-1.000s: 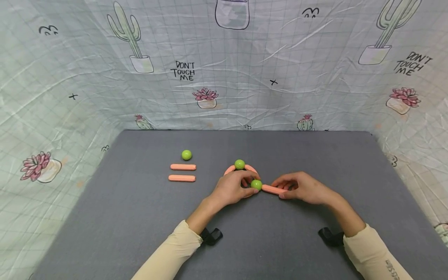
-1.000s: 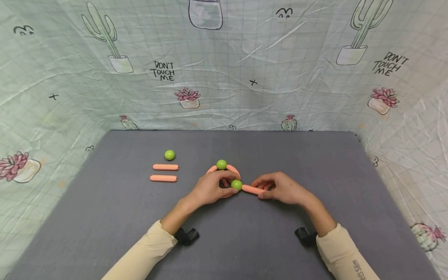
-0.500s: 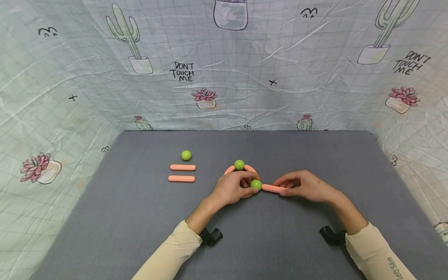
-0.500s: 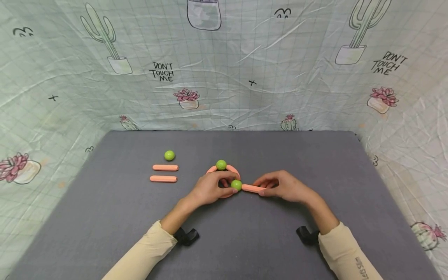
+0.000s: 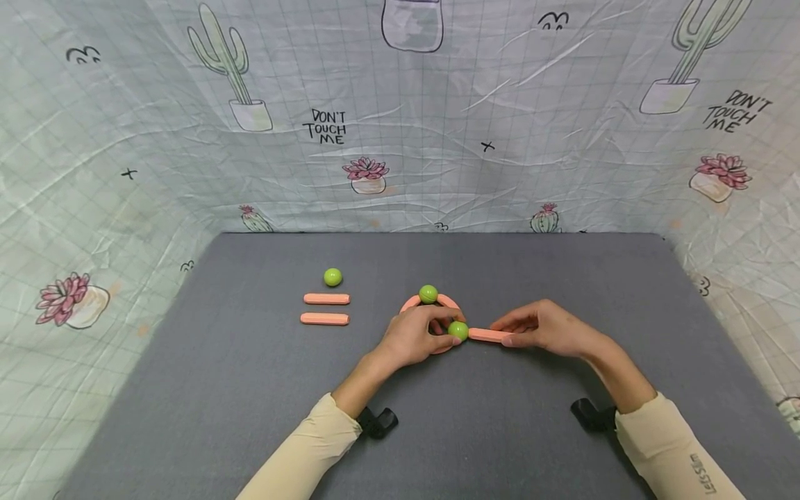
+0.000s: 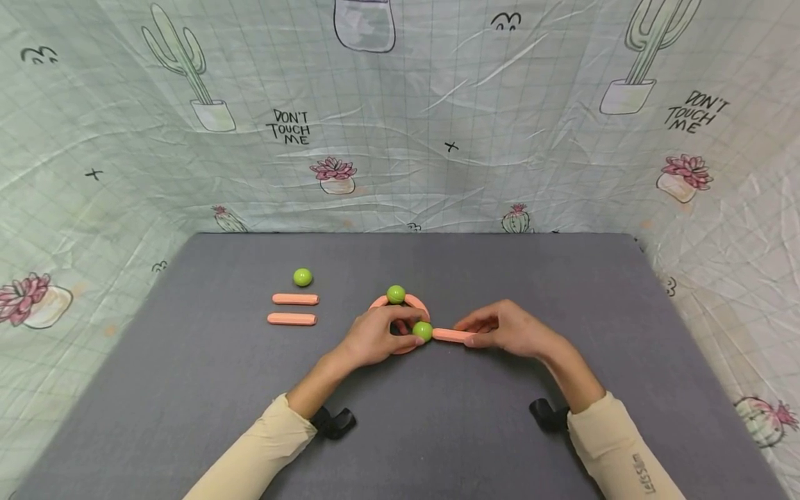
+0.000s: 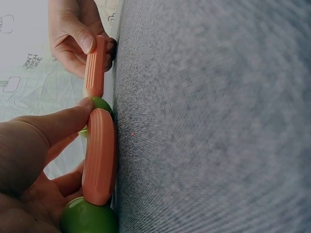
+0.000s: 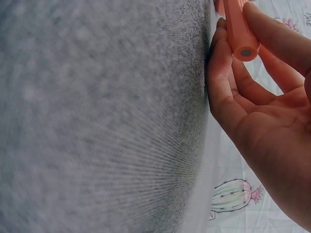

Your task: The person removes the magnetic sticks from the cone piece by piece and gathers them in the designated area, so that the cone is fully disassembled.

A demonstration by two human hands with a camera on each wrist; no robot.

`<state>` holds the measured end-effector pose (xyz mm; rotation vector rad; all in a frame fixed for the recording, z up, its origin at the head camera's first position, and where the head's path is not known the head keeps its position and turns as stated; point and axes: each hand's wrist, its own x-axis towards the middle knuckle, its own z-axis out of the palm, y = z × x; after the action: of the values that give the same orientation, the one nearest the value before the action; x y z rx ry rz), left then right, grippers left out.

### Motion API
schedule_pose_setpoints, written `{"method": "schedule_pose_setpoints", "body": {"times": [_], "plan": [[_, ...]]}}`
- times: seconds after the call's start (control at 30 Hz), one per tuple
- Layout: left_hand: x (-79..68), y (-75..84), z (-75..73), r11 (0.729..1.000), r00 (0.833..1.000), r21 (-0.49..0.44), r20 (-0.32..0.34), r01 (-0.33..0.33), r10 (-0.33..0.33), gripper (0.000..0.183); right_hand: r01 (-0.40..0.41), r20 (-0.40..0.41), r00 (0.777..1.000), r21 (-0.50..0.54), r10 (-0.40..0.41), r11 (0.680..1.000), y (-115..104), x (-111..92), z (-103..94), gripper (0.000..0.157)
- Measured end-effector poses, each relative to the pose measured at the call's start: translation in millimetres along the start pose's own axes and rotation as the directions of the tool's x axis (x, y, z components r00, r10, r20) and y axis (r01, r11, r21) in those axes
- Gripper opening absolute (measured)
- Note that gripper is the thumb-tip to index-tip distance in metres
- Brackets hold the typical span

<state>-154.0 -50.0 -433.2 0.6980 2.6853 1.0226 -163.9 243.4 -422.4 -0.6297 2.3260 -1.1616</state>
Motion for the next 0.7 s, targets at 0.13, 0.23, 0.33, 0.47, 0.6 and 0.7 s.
{"method": "schedule_pose_setpoints", "body": {"times": [0.13,0.23,0.33,0.47,0.6,0.7], "plan": [[-0.1,0.2,-0.2,1.000,1.000,-0.015,0.000,0.004,-0.004,0.031,-0.010,-0.007,1.000,0.000,0.010,1.000,0,0,-1.0,0.030],[0.0,0.7,-0.4,1.000,1.000,-0.017,0.003,-0.001,0.001,0.031,0.004,-0.010,1.000,-0.001,-0.004,1.000,0,-1,-1.5,0.031],[0.0,1.4,-0.8,1.000,1.000,-0.014,0.004,0.008,-0.008,0.031,0.019,-0.002,1.000,0.010,-0.019,1.000,0,-3,-2.4,0.031],[-0.5,1.9,-1.3,1.000,1.000,-0.010,0.000,0.027,-0.027,0.032,0.014,-0.005,1.000,0.019,-0.014,1.000,3,-7,-4.4,0.030],[-0.6,1.3,-1.1,1.000,1.000,-0.002,-0.003,0.025,-0.025,0.033,-0.025,-0.056,0.998,0.007,0.026,1.000,7,-10,-6.5,0.031],[-0.3,1.1,-0.4,1.000,1.000,-0.003,-0.001,0.022,-0.022,0.034,-0.070,-0.098,0.993,-0.003,0.070,0.998,8,-11,-9.6,0.030]]}}
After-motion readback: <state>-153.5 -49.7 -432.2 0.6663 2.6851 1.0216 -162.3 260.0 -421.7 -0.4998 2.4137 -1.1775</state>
